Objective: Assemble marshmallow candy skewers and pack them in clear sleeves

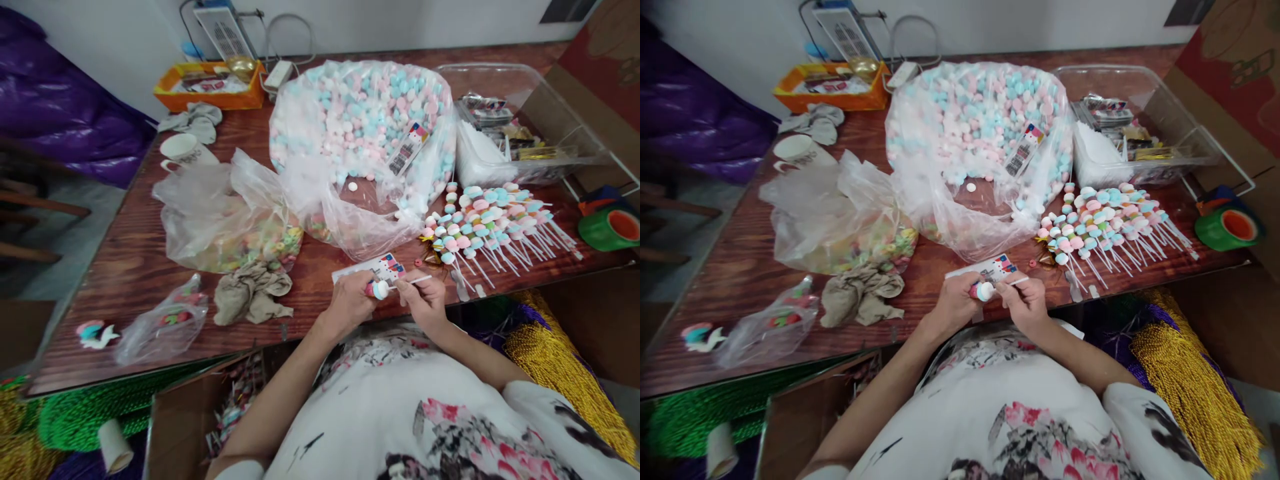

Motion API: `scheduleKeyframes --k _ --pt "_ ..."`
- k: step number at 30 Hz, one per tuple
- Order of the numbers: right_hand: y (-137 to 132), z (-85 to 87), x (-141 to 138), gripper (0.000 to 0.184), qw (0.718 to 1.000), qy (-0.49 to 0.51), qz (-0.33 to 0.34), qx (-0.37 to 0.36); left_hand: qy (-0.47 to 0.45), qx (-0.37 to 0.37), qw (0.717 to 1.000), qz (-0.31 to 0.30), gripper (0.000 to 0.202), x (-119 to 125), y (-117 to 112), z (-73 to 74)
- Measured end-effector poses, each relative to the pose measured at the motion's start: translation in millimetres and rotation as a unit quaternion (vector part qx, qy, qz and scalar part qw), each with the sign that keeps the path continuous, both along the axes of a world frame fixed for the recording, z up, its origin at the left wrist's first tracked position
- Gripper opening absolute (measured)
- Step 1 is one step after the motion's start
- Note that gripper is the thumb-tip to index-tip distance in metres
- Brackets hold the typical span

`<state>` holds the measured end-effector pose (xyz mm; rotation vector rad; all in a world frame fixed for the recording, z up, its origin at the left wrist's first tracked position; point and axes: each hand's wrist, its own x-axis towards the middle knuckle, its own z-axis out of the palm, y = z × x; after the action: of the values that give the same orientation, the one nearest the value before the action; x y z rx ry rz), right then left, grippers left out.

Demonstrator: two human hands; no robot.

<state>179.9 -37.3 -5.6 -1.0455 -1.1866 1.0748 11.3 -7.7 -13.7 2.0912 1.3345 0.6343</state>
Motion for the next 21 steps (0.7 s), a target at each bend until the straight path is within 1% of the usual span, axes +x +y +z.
scheduleKeyframes --k 4,6,8,10,12,14,17,21 --pt "14.8 -17.4 -4.8 0.028 0.993 0.085 0.025 -0.082 -0.004 -0.02 1.0 -0.019 0.021 5.7 -3.4 5.6" --pt "23.4 -23.3 -1.5 0.026 0.989 0.112 0.013 -0.094 0.003 -0.041 0.999 -0.012 0.019 6.1 -4.7 7.1" --pt "28.7 -24.6 3.2 0.02 0.992 0.103 -0.021 -0.069 0.002 -0.065 0.998 -0.012 0.022 5.2 -5.7 8.0" --pt "30.1 -22.7 6.7 0.014 0.997 0.068 -0.038 -0.021 -0.021 -0.089 0.996 -0.012 0.025 4.6 -6.4 9.0" --pt "29.2 -20.0 7.3 0.012 0.999 0.029 -0.031 0.02 -0.052 -0.106 0.993 -0.003 0.028 6.0 -6.9 10.3" --pt "28.2 -18.5 5.4 0.013 0.999 0.002 -0.018 0.037 -0.081 -0.115 0.99 0.005 0.032 9.0 -7.5 11.7" --pt "29.4 -18.5 1.7 0.017 1.0 -0.014 0.001 0.007 -0.104 -0.123 0.987 0.004 0.039 14.0 -8.9 12.5" --pt "33.6 -18.0 1.2 0.029 0.997 0.02 0.023 -0.068 -0.098 -0.113 0.989 0.016 0.058 17.0 -12.5 10.1"
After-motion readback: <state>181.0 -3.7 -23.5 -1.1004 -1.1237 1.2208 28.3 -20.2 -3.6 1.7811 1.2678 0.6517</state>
